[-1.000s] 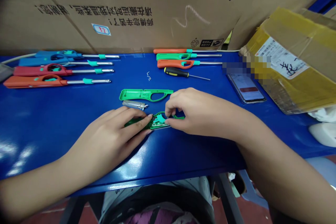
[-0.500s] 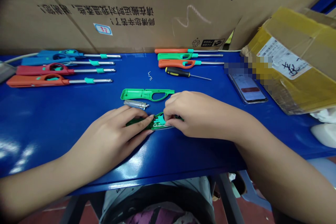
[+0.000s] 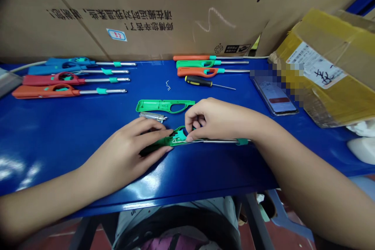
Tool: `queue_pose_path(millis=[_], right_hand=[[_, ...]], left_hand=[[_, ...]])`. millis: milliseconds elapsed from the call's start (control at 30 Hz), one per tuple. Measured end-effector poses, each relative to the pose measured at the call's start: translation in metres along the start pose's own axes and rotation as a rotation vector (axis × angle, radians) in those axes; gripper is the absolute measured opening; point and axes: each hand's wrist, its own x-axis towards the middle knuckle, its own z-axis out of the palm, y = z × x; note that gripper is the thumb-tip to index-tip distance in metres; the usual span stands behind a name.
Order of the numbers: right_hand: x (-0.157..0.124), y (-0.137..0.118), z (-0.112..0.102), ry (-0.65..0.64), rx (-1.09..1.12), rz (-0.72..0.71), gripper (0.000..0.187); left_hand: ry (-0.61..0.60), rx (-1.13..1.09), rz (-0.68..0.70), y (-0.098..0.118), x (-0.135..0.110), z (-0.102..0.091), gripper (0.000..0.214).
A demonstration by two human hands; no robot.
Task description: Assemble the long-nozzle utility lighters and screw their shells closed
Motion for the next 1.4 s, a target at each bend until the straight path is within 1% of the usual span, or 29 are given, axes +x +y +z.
queue_pose_path(millis=[67,133,267,400,433,467,567,633,800,1033,1267,1400], right_hand=[[0.002,0.0,0.001,0.021,0.036,0.045,0.019],[0.002,-0.001,0.001,0.039,0.053,0.056,0.023],[-0.003,-0.002,-0.002,0.03,-0.014,-0.005,0.021],[-0.01,-0.001,-0.007,0.026,-0.059,-0.007,0.04],[-0.011,-0.002,-0.007,0.021,-0.068,-0.003,0.041],[-0.012,-0.002,-0.008,0.012,-0.082,-0.008,0.038],[-0.012,-0.004,-0.007,-0.035,-0.123,-0.049,0.019],[-0.011,-0.005,-0.007,-0.05,-0.137,-0.077,0.012],[-0.008,-0.005,-0.005,-0.025,-0.158,-0.12,0.011],[-0.005,-0.01,-0.002,-0.014,-0.179,-0.146,0.013],[-0.006,-0.014,0.002,0.024,-0.248,-0.181,0.01],[-0.005,-0.014,0.004,0.008,-0.264,-0.195,0.009]], left_hand=[[0.003,-0.044,-0.021,-0.001,-0.001,0.001,0.027],[0.006,-0.08,-0.039,-0.002,-0.001,0.002,0.028],[0.012,-0.136,-0.096,-0.002,0.0,0.003,0.029],[0.008,-0.185,-0.129,-0.001,0.001,0.003,0.032],[0.004,-0.195,-0.131,-0.001,0.001,0.002,0.032],[0.001,-0.205,-0.131,-0.001,0.001,0.002,0.032],[0.0,-0.233,-0.127,-0.001,0.001,0.002,0.031],[0.002,-0.249,-0.125,0.0,0.002,0.001,0.031],[0.004,-0.282,-0.131,0.001,0.004,0.0,0.029],[0.062,-0.286,-0.117,-0.003,0.006,0.004,0.017],[0.057,-0.345,-0.172,-0.001,0.008,0.002,0.01],[0.049,-0.343,-0.185,0.001,0.009,0.001,0.008]])
